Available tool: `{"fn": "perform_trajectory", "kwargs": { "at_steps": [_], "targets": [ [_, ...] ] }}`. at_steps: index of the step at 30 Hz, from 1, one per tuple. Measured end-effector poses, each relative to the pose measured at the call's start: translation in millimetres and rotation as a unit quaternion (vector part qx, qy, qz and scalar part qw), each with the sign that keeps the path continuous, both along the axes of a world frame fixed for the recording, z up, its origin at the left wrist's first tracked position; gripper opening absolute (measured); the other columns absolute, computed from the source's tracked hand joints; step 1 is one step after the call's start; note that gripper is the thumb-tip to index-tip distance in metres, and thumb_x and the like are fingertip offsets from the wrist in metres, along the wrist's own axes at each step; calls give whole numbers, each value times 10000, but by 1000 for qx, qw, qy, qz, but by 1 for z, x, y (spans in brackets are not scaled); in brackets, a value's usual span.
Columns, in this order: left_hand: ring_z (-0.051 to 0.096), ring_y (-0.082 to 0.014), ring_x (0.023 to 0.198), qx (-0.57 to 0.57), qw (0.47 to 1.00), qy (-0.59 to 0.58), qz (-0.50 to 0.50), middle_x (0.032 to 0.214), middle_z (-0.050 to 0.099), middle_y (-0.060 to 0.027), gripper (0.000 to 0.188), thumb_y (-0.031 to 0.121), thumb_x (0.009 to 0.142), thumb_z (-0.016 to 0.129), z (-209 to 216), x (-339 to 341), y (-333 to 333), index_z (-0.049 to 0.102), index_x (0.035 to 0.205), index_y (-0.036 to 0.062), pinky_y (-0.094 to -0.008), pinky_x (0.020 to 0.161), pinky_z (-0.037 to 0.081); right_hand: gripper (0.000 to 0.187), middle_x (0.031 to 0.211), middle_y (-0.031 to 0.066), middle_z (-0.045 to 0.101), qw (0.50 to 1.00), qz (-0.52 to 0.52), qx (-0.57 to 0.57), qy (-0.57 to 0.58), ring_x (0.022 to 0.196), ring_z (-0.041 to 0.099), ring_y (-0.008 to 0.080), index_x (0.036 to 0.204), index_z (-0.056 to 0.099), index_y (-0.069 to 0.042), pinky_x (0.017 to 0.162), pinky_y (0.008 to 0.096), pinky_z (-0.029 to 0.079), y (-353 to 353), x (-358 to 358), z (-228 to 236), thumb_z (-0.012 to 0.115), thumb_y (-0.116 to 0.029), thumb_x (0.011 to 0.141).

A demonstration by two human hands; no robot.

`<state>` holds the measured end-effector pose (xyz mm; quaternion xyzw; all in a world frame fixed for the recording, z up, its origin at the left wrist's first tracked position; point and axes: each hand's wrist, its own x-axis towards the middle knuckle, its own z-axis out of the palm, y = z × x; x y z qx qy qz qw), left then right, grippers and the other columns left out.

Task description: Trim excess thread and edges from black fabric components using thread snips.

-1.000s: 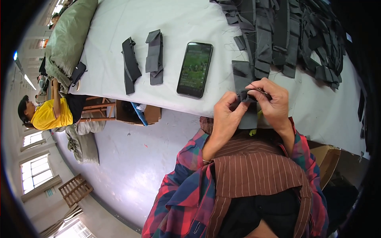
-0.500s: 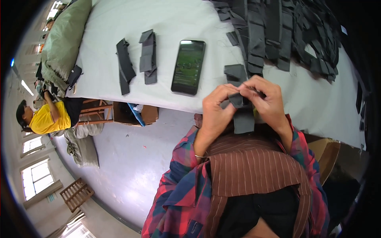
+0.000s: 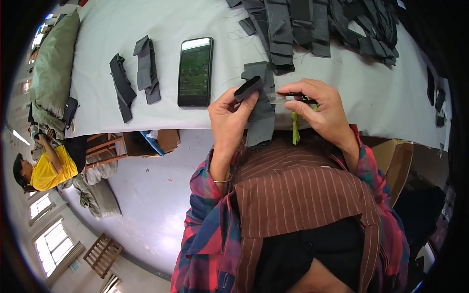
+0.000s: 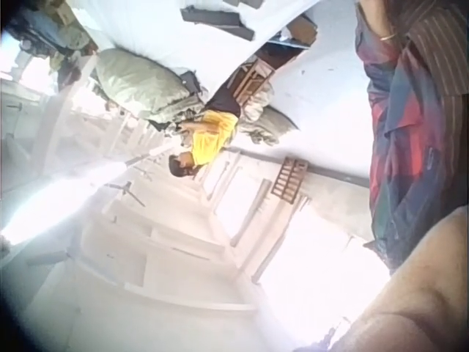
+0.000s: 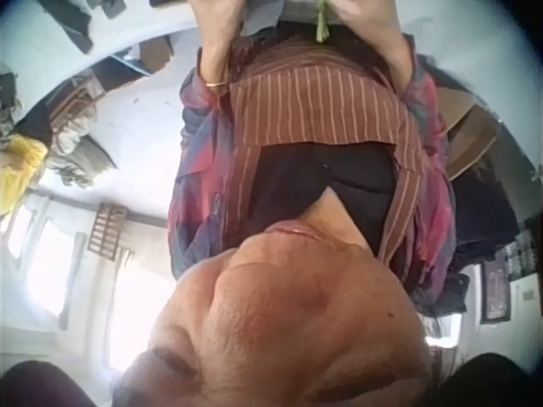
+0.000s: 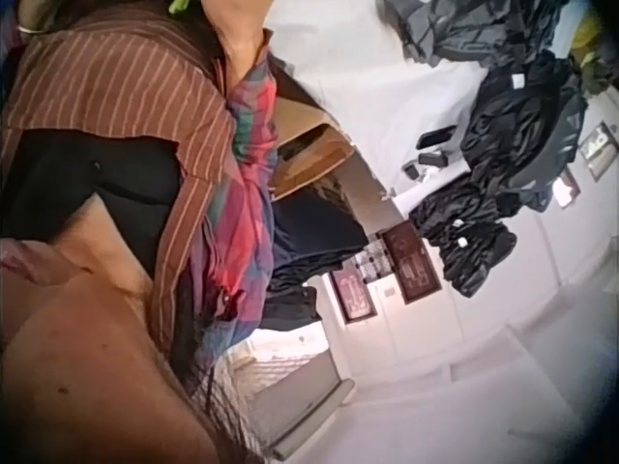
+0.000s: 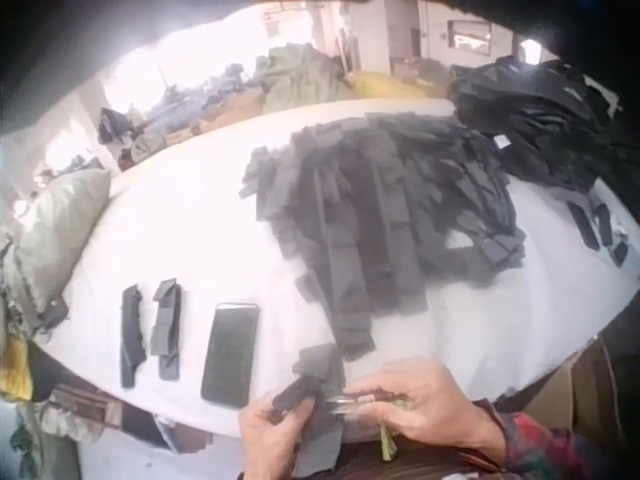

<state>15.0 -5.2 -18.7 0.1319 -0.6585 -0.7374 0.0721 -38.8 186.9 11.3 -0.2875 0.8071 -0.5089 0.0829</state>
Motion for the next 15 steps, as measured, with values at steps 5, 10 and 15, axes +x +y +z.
{"fn": "perform_trajectory", "kwargs": {
  "at_steps": [5,10,15],
  "targets": [
    [415,-4,643,-3,1000,7,1,728,537,77,116,62,821,695,-1,2,2,677,914,-5,-158,544,301,149,786,55,659,998,-6,55,28,705,588,199,897,677,-69,661,290,373,6,7,5,656,-123,760],
    [421,-5,646,-16,1000,3,-7,729,539,75,113,60,821,696,-1,1,2,676,910,-7,-156,549,313,116,736,37,659,996,-4,79,39,665,592,184,852,684,-77,630,285,349,10,10,4,661,-128,751],
    [426,-5,651,-17,1000,5,-10,730,540,75,112,64,823,695,2,2,2,676,908,-7,-155,553,322,102,715,32,655,995,-5,86,56,662,590,174,831,688,-86,624,286,345,10,12,3,668,-128,741]
  ]
}}
